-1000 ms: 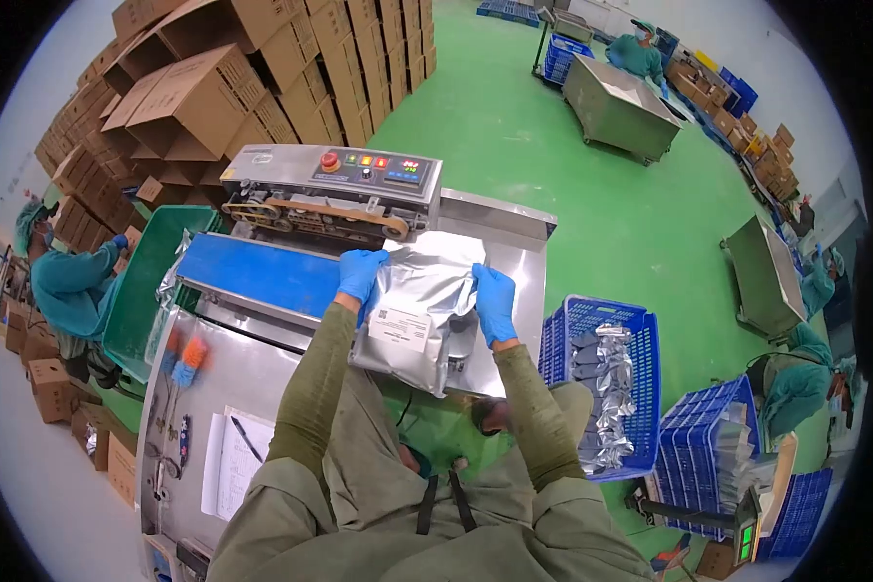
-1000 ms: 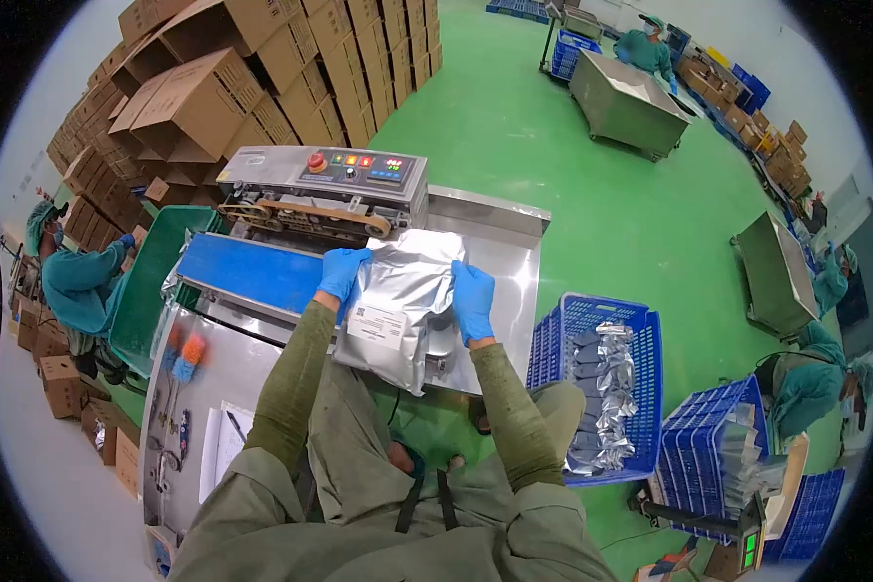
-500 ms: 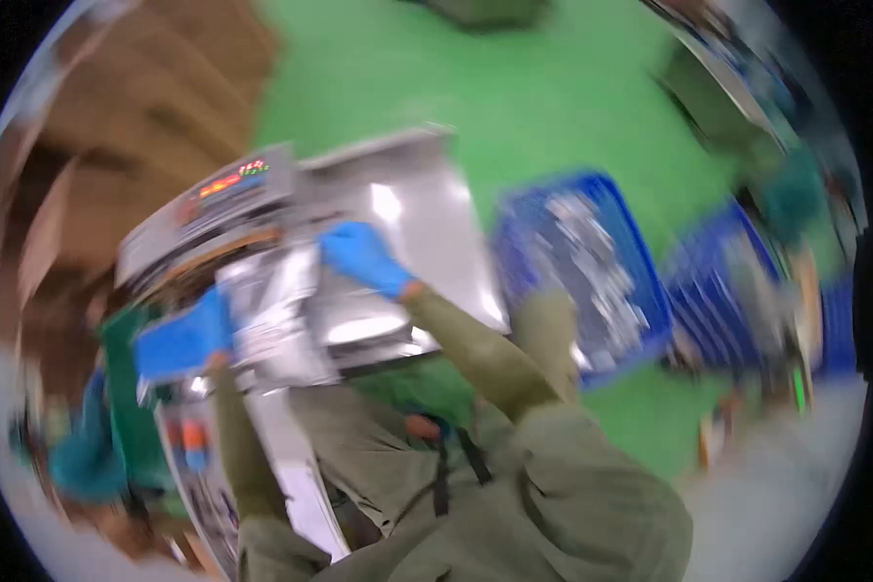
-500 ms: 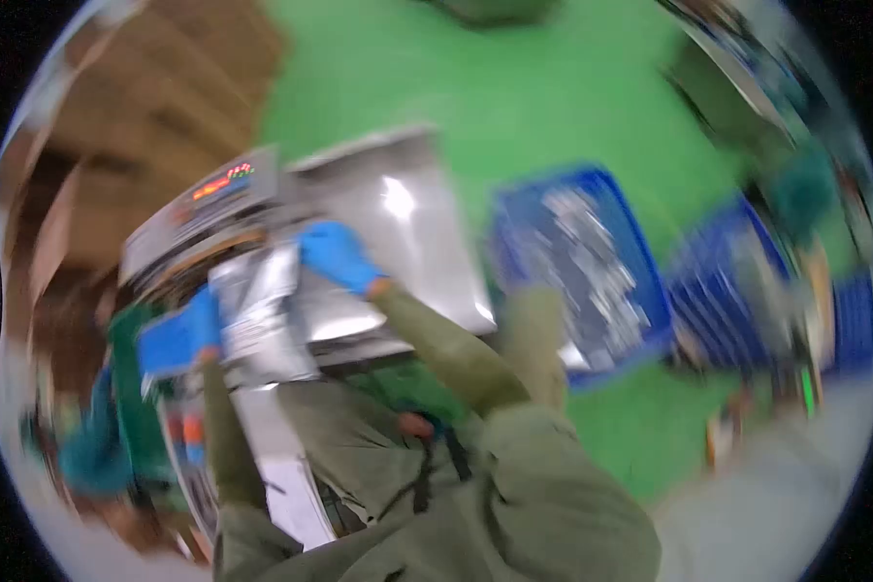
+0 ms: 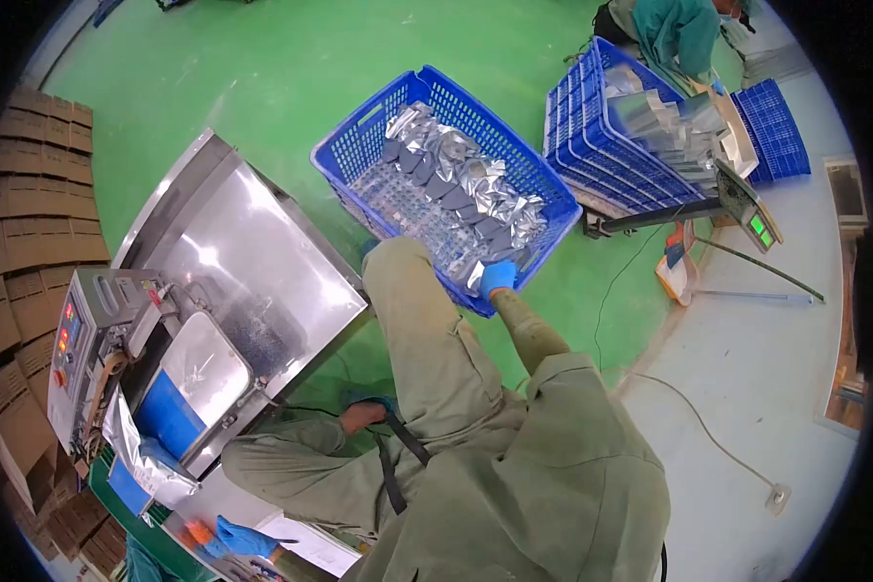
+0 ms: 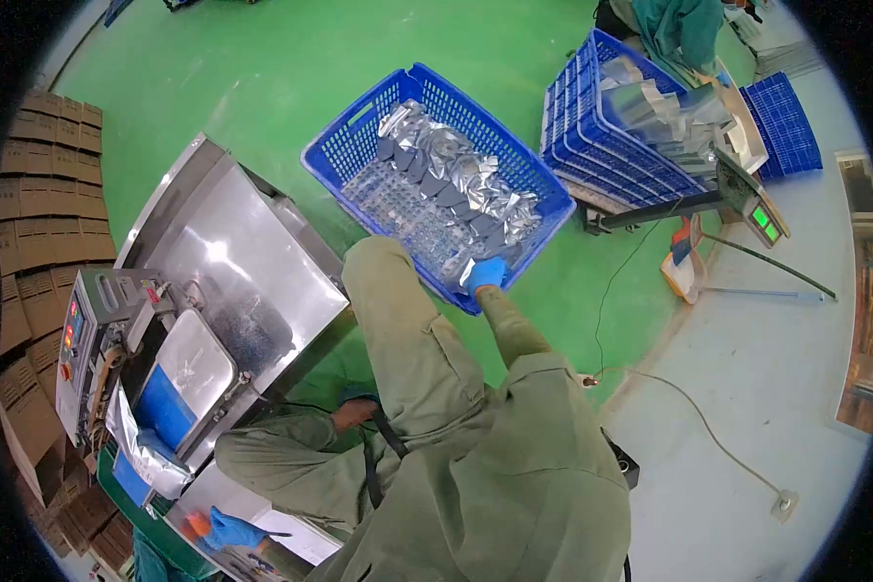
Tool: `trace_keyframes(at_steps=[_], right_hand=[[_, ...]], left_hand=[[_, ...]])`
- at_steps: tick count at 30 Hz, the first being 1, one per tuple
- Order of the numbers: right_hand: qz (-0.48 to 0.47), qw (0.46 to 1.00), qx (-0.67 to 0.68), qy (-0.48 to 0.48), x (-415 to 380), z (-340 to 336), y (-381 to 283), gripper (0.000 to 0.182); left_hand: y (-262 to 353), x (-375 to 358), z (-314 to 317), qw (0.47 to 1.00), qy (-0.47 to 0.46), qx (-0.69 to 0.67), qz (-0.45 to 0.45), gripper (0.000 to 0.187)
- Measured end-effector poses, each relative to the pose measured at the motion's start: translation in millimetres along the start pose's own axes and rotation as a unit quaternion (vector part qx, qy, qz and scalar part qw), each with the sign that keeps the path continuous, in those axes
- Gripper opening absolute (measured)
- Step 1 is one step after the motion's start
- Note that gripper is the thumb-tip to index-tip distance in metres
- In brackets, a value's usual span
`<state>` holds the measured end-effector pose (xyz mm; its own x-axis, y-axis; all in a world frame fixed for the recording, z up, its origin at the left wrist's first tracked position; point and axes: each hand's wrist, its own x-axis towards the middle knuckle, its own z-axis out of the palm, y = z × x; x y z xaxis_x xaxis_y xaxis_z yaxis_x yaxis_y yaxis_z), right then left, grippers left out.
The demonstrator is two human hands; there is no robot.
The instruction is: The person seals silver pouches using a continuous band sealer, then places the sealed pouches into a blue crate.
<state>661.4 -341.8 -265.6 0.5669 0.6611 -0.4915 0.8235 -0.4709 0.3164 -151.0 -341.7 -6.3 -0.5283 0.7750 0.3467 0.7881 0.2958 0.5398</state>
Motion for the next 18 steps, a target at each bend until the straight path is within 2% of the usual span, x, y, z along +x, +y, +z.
trace_keyframes(at_steps=[1, 3, 5, 6, 9, 12, 13, 15, 18], right_hand=[[-0.015, 0.999, -0.029, -0.008, 4.7, 13.1, -12.9, 0.02], [-0.041, 0.995, -0.087, -0.022, 9.4, 27.3, -34.3, 0.019], [-0.01, 0.995, -0.075, -0.067, 21.9, 29.2, -38.2, 0.019], [0.004, 0.993, -0.069, -0.091, 22.4, 27.9, -37.8, 0.02], [-0.075, 0.991, -0.023, -0.104, 13.5, 27.0, -19.5, 0.023], [-0.166, 0.978, 0.124, -0.036, 24.0, 17.0, 8.2, 0.027], [-0.152, 0.977, 0.151, -0.012, 27.5, 7.9, 14.2, 0.027], [-0.125, 0.97, 0.204, 0.038, 12.9, -50.4, 37.4, 0.028], [-0.19, 0.959, 0.187, 0.101, -57.8, -187.9, 68.8, 0.026]], left_hand=[[58.3, -13.5, 1.5, 0.998, 0.03, -0.022, 0.047, 0.031], [80.4, -13.4, -2.9, 0.997, 0.026, -0.041, 0.06, 0.03], [33.1, -8.7, -10.3, 0.999, -0.037, -0.038, -0.014, 0.03], [31.3, -6.3, -12.5, 0.996, -0.069, -0.035, -0.051, 0.03], [52.1, -11.3, -14.5, 0.996, -0.066, -0.004, -0.051, 0.037], [80.5, -25.5, 1.8, 0.995, 0.012, -0.06, -0.073, 0.033], [94.4, -29.3, 3.3, 0.995, 0.037, -0.073, -0.057, 0.031], [138.7, -39.6, 10.0, 0.991, 0.086, -0.1, -0.03, 0.025], [174.6, -51.4, 30.0, 0.98, 0.057, -0.187, 0.041, 0.022]])
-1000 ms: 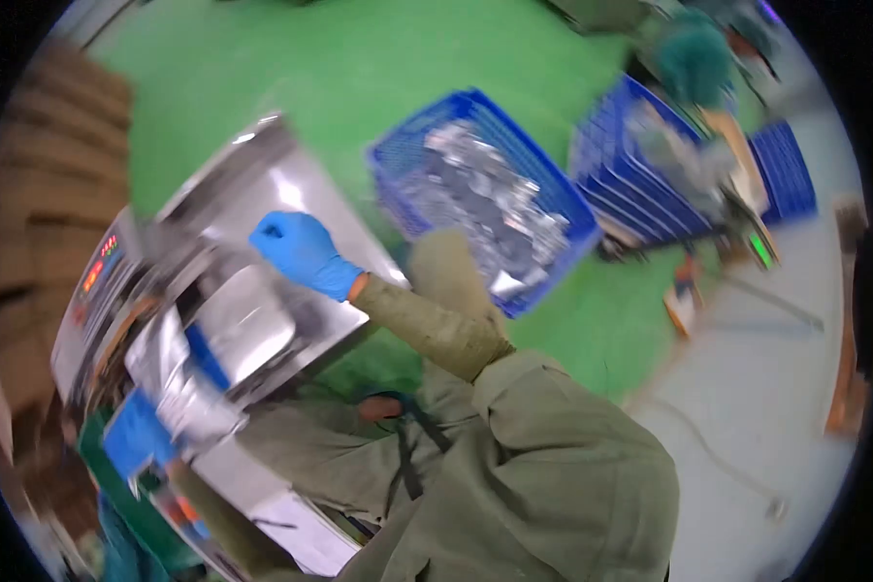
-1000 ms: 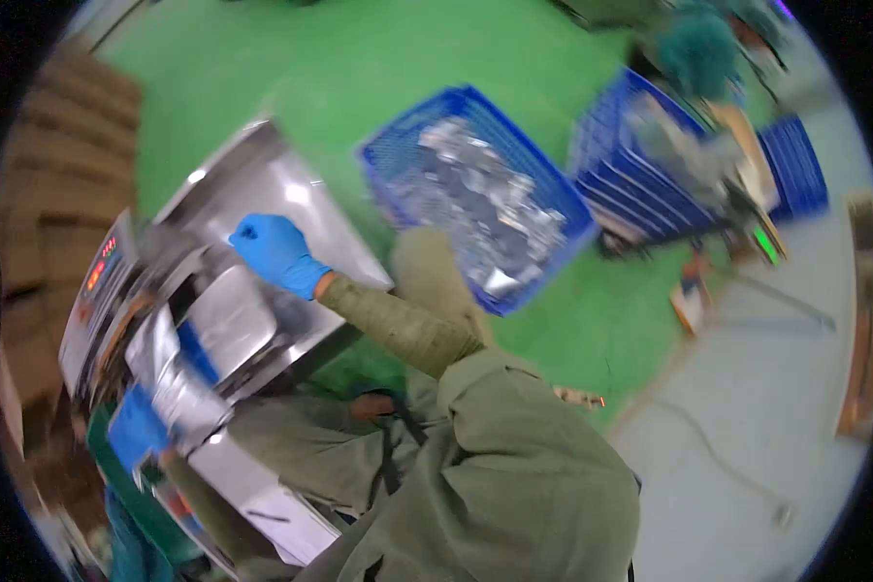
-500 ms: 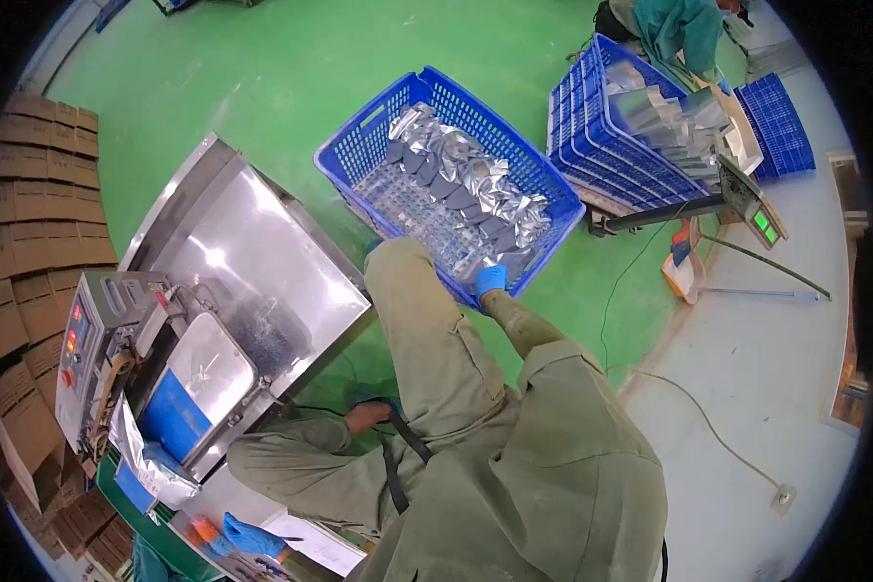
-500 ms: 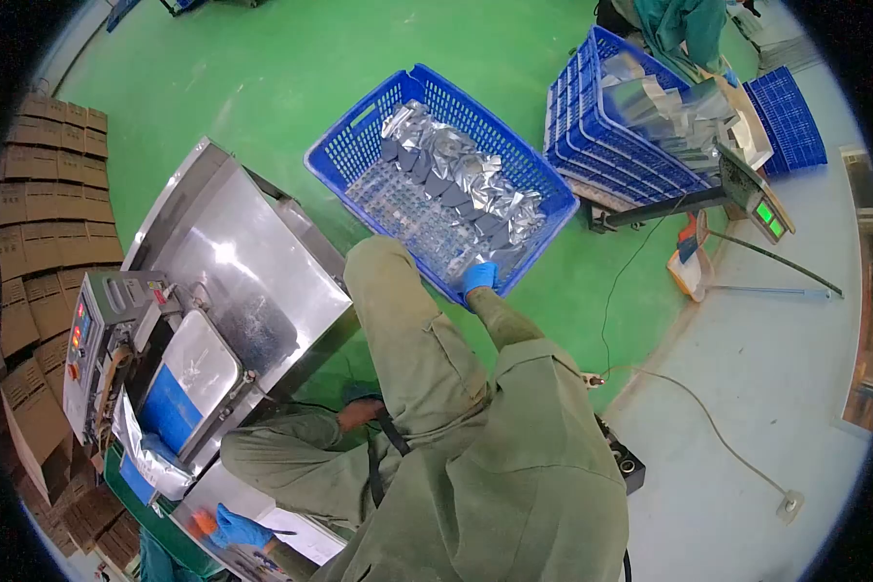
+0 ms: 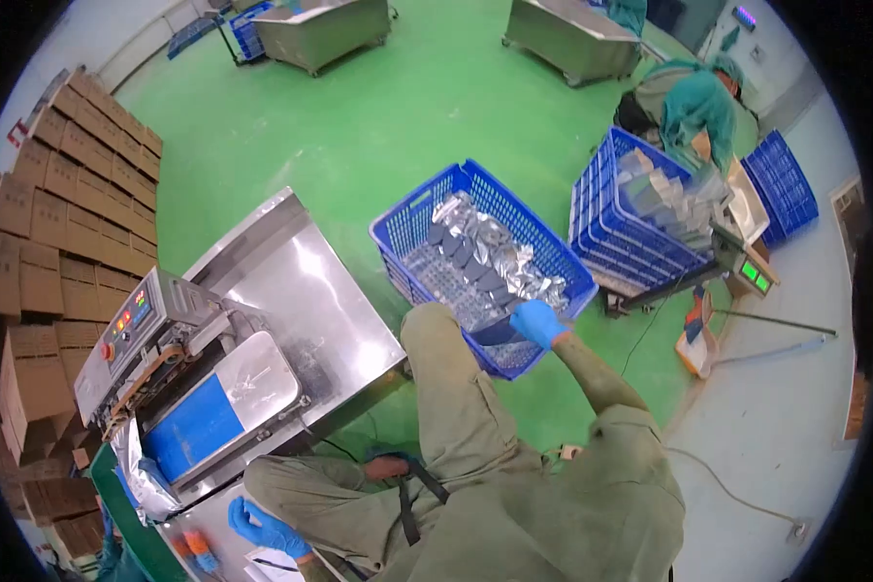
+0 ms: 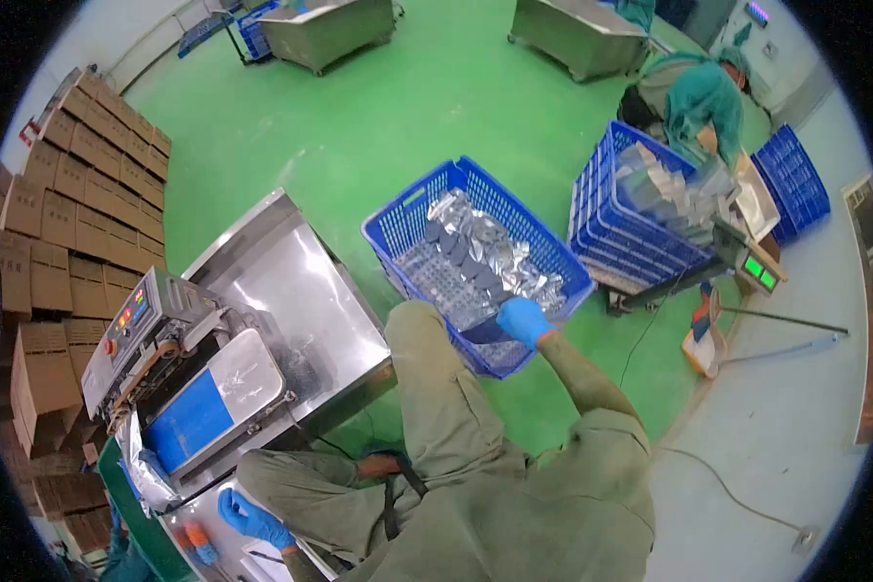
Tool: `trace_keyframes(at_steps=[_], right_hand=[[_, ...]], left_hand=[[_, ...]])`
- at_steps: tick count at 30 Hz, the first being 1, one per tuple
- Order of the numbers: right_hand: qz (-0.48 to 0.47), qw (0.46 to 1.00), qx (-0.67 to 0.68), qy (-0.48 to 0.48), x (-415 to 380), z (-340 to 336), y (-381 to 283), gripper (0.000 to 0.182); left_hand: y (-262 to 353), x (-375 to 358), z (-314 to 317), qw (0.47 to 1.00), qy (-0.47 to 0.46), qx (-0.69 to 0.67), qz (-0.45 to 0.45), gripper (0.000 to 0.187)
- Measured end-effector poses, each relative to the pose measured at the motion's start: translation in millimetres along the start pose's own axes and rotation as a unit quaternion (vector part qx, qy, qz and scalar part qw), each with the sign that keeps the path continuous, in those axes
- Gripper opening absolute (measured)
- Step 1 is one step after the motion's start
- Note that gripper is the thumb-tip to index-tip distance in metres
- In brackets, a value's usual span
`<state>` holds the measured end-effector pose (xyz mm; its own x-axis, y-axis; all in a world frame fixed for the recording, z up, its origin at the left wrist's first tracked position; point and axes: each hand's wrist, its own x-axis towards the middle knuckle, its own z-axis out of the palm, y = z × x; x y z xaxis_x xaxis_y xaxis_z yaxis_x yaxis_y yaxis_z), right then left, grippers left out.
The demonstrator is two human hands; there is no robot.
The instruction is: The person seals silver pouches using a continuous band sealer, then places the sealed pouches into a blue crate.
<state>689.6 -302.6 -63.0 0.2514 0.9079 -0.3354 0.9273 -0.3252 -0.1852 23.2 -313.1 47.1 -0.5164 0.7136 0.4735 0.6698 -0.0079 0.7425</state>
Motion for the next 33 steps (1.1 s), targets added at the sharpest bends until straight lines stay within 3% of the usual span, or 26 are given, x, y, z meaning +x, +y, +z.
trace_keyframes(at_steps=[3, 4, 6, 8, 9, 10, 14, 16, 17, 18, 20, 22, 24, 25, 29, 32, 33], right_hand=[[-0.128, 0.988, -0.013, 0.083, -56.0, -134.7, -81.3, 0.023], [-0.175, 0.978, -0.03, 0.107, -70.8, -173.0, -108.9, 0.022], [-0.293, 0.942, -0.024, 0.165, -92.2, -244.0, -161.1, 0.02], [-0.35, 0.925, -0.046, 0.142, -106.7, -308.5, -219.0, 0.021], [-0.397, 0.906, -0.086, 0.12, -110.9, -337.5, -247.3, 0.022], [-0.443, 0.882, -0.125, 0.099, -112.7, -359.9, -275.2, 0.023], [-0.584, 0.81, -0.036, 0.051, -103.9, -400.1, -379.9, 0.028], [-0.639, 0.767, -0.001, 0.057, -94.4, -403.9, -423.7, 0.031], [-0.603, 0.797, 0.03, 0.001, -100.2, -411.5, -442.2, 0.029], [-0.603, 0.787, 0.132, 0.014, -92.9, -412.3, -452.0, 0.028], [-0.573, 0.75, 0.331, 0.019, -58.6, -395.9, -451.0, 0.027], [-0.58, 0.723, 0.354, 0.127, 2.0, -334.4, -440.9, 0.026], [-0.543, 0.744, 0.368, 0.128, 12.1, -264.5, -446.5, 0.021], [-0.525, 0.755, 0.37, 0.131, 13.8, -236.0, -450.1, 0.02], [-0.484, 0.796, 0.301, 0.204, 12.8, -204.5, -452.1, 0.017], [-0.497, 0.794, 0.247, 0.248, 19.8, -212.9, -452.9, 0.017], [-0.505, 0.793, 0.231, 0.251, 19.4, -211.9, -450.9, 0.017]], left_hand=[[93.5, -16.9, 65.4, 0.988, -0.129, -0.037, 0.075, 0.024], [119.2, -26.7, 95.9, 0.972, -0.204, -0.106, 0.048, 0.032], [182.2, -33.7, 140.1, 0.926, -0.299, -0.114, 0.2, 0.053], [241.6, -24.0, 173.8, 0.889, -0.336, -0.133, 0.282, 0.084], [267.5, -12.6, 183.5, 0.885, -0.326, -0.148, 0.296, 0.087], [283.8, 3.4, 186.8, 0.882, -0.316, -0.161, 0.311, 0.091], [257.5, 78.1, 192.2, 0.836, -0.399, -0.059, 0.372, 0.082], [203.2, 117.7, 187.0, 0.815, -0.483, -0.07, 0.313, 0.073], [172.6, 137.9, 187.3, 0.812, -0.513, -0.088, 0.264, 0.069], [162.4, 152.4, 170.5, 0.818, -0.522, -0.089, 0.225, 0.065], [142.8, 140.9, 113.1, 0.869, -0.41, -0.272, 0.045, 0.058], [90.5, 143.3, 114.0, 0.883, -0.402, -0.241, 0.014, 0.064], [62.6, 147.8, 120.1, 0.888, -0.382, -0.256, -0.012, 0.066], [60.9, 151.0, 117.7, 0.875, -0.42, -0.235, -0.059, 0.066], [81.9, 173.9, 96.0, 0.846, -0.506, -0.163, -0.043, 0.054], [124.2, 199.7, 69.0, 0.883, -0.353, -0.299, 0.084, 0.035], [138.4, 206.0, 59.2, 0.897, -0.373, -0.204, 0.124, 0.03]])
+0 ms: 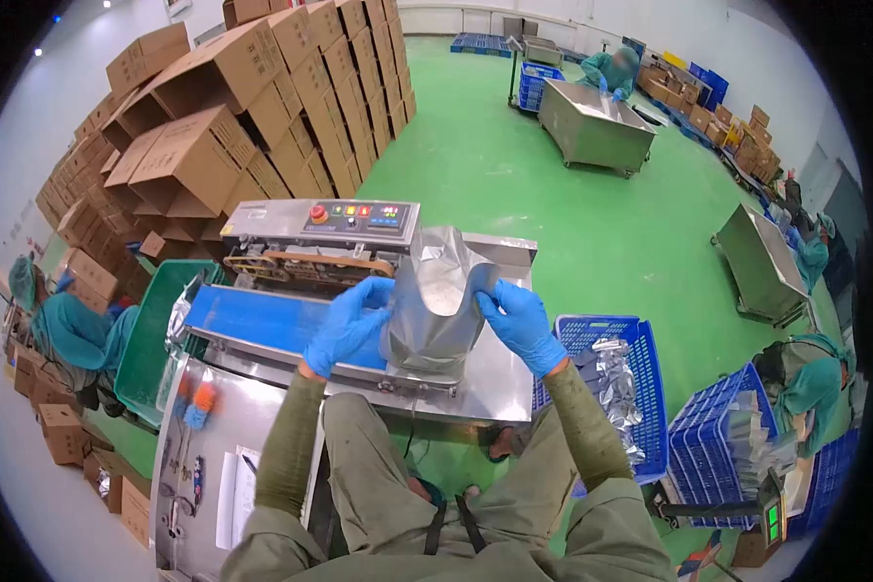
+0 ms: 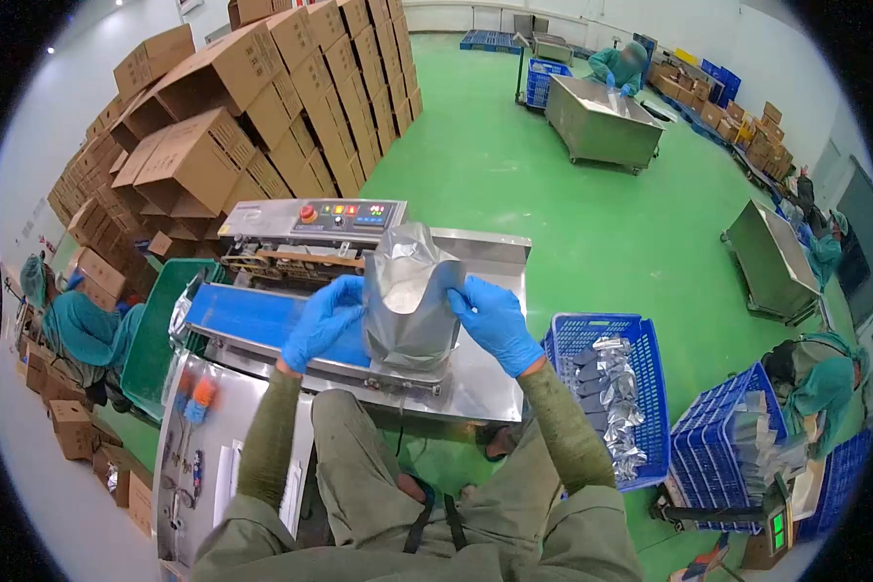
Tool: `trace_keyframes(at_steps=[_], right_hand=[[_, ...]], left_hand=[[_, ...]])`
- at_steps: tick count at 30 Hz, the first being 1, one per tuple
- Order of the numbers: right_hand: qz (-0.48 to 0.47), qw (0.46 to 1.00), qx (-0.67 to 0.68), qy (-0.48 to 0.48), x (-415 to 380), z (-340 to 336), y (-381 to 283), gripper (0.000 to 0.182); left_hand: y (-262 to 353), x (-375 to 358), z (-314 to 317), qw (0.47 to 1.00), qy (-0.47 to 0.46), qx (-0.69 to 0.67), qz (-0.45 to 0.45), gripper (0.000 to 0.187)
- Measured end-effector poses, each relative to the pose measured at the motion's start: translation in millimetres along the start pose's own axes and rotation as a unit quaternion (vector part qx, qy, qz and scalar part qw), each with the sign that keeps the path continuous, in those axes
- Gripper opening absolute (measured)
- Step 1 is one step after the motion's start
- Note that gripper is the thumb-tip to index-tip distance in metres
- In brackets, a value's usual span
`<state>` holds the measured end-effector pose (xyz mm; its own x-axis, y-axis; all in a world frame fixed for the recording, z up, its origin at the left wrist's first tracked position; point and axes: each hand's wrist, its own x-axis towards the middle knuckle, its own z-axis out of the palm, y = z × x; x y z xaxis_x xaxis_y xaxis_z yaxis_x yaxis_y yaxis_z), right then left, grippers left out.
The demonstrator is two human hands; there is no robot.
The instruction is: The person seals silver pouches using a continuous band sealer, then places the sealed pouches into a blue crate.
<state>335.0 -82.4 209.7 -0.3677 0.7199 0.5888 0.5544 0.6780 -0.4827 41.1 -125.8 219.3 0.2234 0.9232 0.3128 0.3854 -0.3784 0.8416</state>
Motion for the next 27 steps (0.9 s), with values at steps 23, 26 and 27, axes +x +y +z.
trace_keyframes(at_steps=[23, 26, 27], right_hand=[[0.416, 0.827, 0.362, 0.111, -15.3, 82.7, 44.5, 0.028], [0.438, 0.806, 0.385, 0.105, -16.8, 115.5, 61.6, 0.026], [0.434, 0.805, 0.391, 0.102, -14.3, 122.5, 61.8, 0.026]], left_hand=[[-155.7, 28.1, 61.1, 0.953, 0.221, 0.026, -0.204, 0.028], [-190.7, 27.6, 57.6, 0.951, 0.229, 0.047, -0.203, 0.027], [-206.8, 29.1, 54.2, 0.951, 0.228, 0.043, -0.204, 0.027]])
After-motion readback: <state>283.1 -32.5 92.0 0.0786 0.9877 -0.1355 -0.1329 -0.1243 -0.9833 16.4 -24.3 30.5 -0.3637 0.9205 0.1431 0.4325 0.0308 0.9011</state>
